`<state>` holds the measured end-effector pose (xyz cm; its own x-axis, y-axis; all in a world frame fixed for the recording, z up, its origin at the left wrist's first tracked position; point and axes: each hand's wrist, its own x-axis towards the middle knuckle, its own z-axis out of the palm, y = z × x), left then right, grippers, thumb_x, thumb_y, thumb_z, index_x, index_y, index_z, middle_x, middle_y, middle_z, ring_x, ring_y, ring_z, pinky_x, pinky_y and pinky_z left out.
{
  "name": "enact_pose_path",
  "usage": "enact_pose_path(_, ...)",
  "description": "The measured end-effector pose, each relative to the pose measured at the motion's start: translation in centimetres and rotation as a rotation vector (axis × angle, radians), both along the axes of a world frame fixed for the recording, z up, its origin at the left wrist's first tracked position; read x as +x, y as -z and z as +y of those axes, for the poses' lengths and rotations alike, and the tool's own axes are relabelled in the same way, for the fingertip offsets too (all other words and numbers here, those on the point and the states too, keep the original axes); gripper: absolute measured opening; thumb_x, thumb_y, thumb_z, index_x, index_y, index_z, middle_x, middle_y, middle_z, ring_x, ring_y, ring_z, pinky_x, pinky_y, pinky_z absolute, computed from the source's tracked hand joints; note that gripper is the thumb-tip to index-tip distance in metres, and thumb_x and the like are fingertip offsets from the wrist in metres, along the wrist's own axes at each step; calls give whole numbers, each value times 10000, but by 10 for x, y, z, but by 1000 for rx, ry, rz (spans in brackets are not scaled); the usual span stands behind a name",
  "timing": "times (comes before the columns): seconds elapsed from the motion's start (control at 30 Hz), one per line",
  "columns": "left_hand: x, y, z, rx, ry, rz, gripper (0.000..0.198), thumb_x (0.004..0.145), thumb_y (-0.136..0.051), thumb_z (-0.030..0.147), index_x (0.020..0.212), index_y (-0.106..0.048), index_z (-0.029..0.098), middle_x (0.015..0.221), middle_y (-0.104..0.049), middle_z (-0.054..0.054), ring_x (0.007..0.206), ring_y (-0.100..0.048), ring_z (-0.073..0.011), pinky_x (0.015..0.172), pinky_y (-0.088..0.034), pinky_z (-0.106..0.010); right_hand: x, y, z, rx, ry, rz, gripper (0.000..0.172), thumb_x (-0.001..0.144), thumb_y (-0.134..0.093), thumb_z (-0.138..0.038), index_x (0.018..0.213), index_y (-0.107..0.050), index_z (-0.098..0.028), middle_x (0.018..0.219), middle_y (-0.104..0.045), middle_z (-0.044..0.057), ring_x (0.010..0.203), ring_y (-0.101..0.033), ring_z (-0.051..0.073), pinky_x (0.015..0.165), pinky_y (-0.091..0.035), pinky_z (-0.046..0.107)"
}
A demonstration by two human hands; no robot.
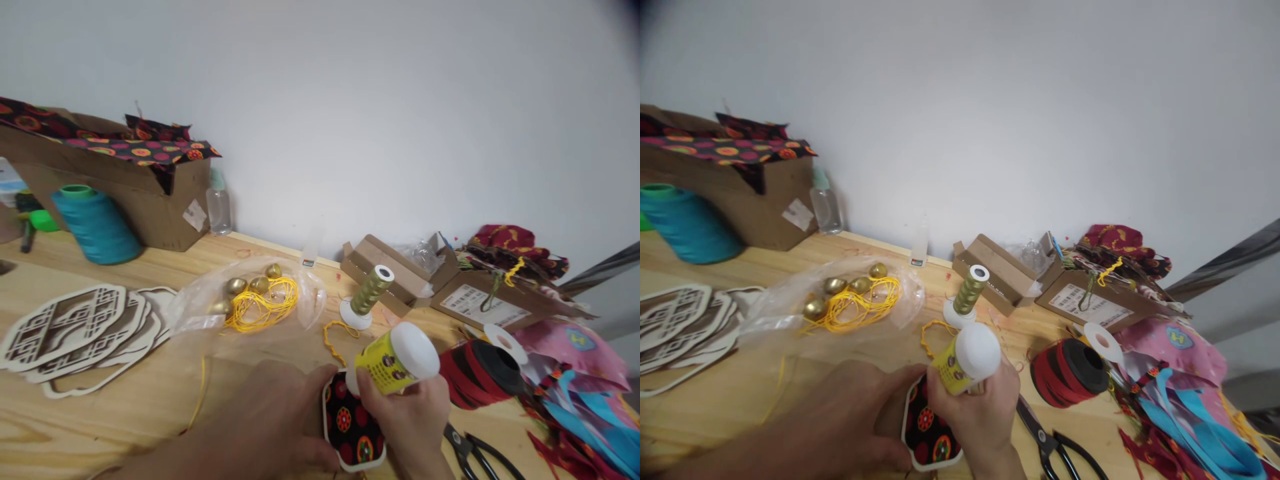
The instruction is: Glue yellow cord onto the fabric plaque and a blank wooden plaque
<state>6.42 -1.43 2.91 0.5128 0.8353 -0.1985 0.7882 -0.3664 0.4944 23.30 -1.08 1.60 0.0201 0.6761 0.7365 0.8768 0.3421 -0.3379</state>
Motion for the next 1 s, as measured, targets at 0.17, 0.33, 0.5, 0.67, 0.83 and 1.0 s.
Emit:
enact_pose_path(0.17, 0, 3, 2, 3, -11, -21, 605, 579, -664, 580, 1120, -546, 335, 747, -712, -8, 651, -643, -285, 442, -249, -263, 1, 0, -1, 0, 8, 17, 325, 648, -581, -448, 457, -483, -203, 366, -521, -20, 327, -507, 133, 358, -414, 229)
enact_pose_path(0.33, -1, 10, 1, 12, -25, -44, 610, 550, -673, 588, 1093, -552, 337, 754, -704, 1, 665, -645, -294, 450, -270, -269, 0, 1, -1, 7, 44, 9, 329, 657, -564, -461, 475, -506, -194, 385, -538, -5, 341, -524, 143, 363, -419, 236)
enact_pose_path(0.5, -2, 4, 1, 3, -15, -17, 653, 583, -658, 582, 1166, -526, 318, 763, -704, -16, 676, -644, -310, 458, -288, -278, 0, 1, -1, 56, 29, 7, 328, 663, -565, -455, 466, -508, -198, 375, -544, -6, 327, -517, 140, 338, -395, 228)
enact_pose_path(0.67, 0, 2, 1, 7, 2, -13, 607, 581, -663, 584, 1115, -555, 318, 757, -711, -21, 657, -643, -311, 453, -269, -274, -1, -3, -1, -30, 2, 50, 304, 639, -577, -409, 435, -490, -201, 354, -521, -17, 304, -506, 133, 342, -399, 224)
enact_pose_path(0.83, 1, 0, 0, 29, -5, -9, 656, 588, -656, 583, 1174, -521, 319, 768, -712, -25, 671, -640, -311, 470, -306, -276, 1, 3, 0, -77, 47, 186, 287, 615, -608, -436, 478, -531, -196, 404, -573, 4, 347, -540, 152, 373, -443, 238)
enact_pose_path(1.0, 1, -7, 1, -16, -13, -23, 590, 583, -670, 538, 1114, -568, 301, 772, -715, -32, 682, -647, -309, 465, -311, -277, 0, 6, 0, -79, 12, 205, 282, 611, -608, -435, 480, -528, -199, 398, -567, -8, 334, -530, 141, 338, -411, 218)
